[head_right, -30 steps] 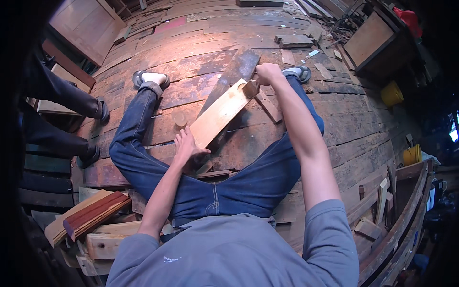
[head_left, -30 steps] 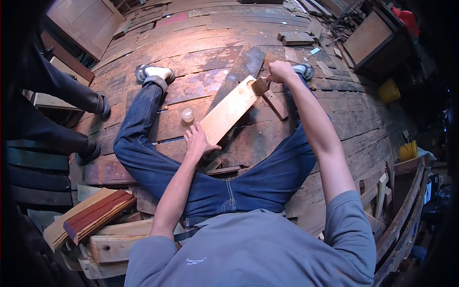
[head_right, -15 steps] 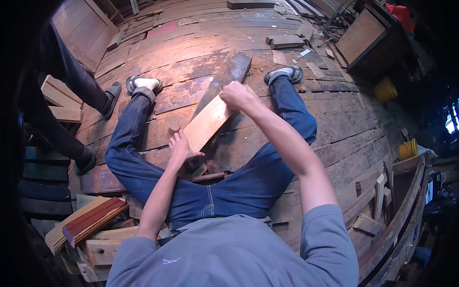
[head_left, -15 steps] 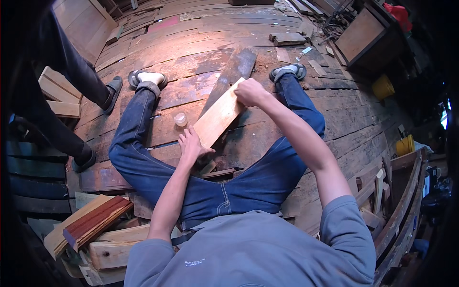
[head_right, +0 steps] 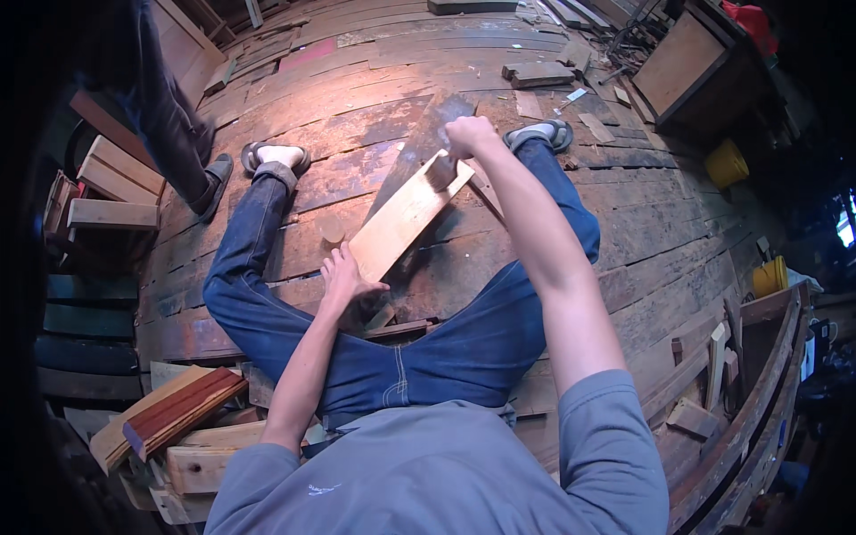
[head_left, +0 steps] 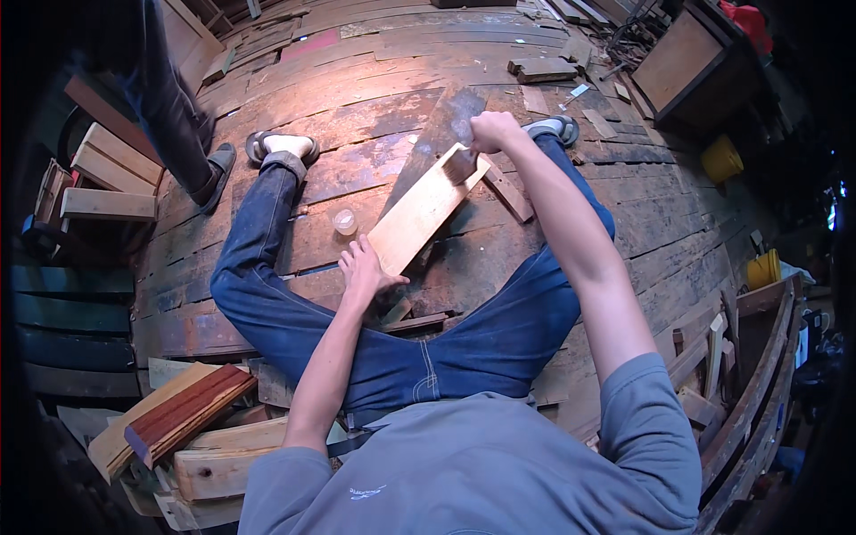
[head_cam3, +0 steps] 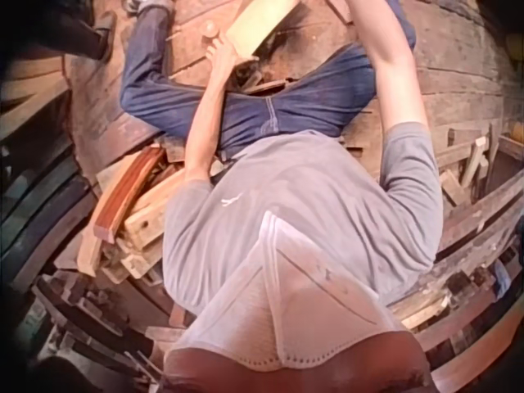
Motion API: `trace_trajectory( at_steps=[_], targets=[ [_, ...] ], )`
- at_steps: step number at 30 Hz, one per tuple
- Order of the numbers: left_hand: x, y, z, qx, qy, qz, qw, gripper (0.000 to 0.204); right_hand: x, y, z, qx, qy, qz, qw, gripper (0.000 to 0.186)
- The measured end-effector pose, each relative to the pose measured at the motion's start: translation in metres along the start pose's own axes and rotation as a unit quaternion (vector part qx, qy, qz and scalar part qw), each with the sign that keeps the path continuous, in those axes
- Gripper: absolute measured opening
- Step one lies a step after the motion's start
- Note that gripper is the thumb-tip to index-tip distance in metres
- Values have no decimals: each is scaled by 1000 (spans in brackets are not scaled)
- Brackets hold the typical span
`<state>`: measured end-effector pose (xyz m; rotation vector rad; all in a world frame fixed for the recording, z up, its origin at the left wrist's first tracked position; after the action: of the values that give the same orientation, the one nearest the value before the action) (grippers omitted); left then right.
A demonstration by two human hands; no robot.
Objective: The person is sitting on a workshop floor varnishing a wooden block with a paintbrush.
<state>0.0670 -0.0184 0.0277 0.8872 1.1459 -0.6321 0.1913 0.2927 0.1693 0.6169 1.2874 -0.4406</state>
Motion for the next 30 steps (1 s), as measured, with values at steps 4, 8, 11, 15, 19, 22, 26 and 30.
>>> trace_trajectory(
  at_steps=[4, 8, 11, 15, 19, 22, 26, 30],
  targets=[
    [-19, 4, 5, -16, -31, 12, 999, 129, 4, 15, -7, 35, 36, 64, 997, 22],
    [-25, -42, -19, -102, -61, 125, 985, 117, 14, 11, 10, 122, 165, -92, 974, 28],
    [-47, -84, -48, -128, -161, 129, 970, 99, 38, 26, 34, 147, 174, -266, 937, 36],
    [-44, -92, -65, -187, -82, 78, 976, 112, 80, 11, 72, 154, 122, -533, 823, 36],
    [0, -116, -95, -130, 53, 89, 986, 114, 83, 3, 61, 119, 149, -582, 791, 36],
    [23, -115, -108, -133, 17, 129, 983, 110, 80, -7, 68, 112, 121, -660, 733, 35],
    [48, -120, -119, -86, 120, 170, 974, 105, 81, -8, 70, 116, 110, -691, 705, 32],
    [66, -124, -130, -83, 154, 179, 968, 85, 103, -4, 59, 105, 127, -667, 727, 35]
  ],
)
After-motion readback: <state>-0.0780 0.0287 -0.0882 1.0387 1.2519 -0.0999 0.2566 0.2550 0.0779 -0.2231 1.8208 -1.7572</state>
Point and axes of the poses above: each hand's wrist, its own z-axis away from the middle knuckle, its own x-axis out of the palm, y = z × x, the point moved 1 cm from there along -z, towards the middle knuckle, and after that the axes turned 5 degrees about x, right-handed, at the moved point
